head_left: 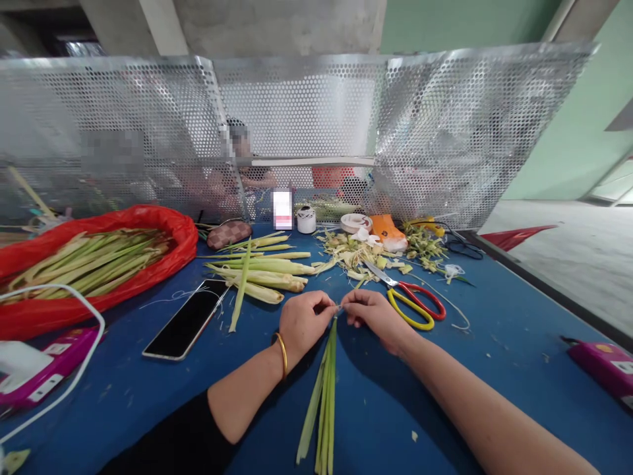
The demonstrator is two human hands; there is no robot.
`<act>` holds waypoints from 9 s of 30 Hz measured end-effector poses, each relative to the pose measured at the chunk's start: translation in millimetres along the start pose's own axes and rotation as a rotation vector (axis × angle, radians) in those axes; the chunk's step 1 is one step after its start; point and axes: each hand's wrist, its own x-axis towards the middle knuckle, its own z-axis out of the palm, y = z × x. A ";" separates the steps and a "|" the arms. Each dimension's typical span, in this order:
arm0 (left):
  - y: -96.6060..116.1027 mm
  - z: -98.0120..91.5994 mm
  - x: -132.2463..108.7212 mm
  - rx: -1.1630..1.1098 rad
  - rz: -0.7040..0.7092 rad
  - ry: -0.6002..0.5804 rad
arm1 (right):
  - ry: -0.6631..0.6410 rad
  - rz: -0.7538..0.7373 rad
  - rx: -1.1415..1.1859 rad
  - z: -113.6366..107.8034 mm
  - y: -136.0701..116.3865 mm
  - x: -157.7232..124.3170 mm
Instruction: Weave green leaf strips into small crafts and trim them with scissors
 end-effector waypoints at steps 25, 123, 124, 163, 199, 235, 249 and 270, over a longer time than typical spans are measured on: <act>-9.1 0.3 3.2 -0.203 -0.041 -0.036 | -0.067 0.135 0.386 -8.1 -16.9 -7.1; 9.5 -71.2 39.0 -0.067 -0.170 0.310 | -0.075 0.018 0.131 -53.5 -19.2 -13.5; 9.0 -70.6 39.0 -0.033 -0.167 0.323 | -0.147 0.011 0.317 -40.8 -19.3 -18.6; 9.2 -45.1 35.8 0.290 -0.118 0.205 | -0.445 0.261 0.725 22.9 -31.6 -44.0; 36.7 -47.2 12.4 -1.270 -0.635 -0.265 | 0.301 -0.002 -1.488 -55.3 -11.4 -4.0; 38.4 -15.1 -20.9 -0.994 -0.333 -0.373 | 0.198 -0.562 -0.406 12.5 -40.6 -18.6; 28.8 -12.3 -18.5 -1.447 -0.537 -0.425 | 0.111 -0.475 -0.270 15.9 -33.4 -15.2; 28.5 -10.1 -17.4 -1.270 -0.593 -0.405 | 0.305 -0.510 -0.401 14.3 -34.8 -17.3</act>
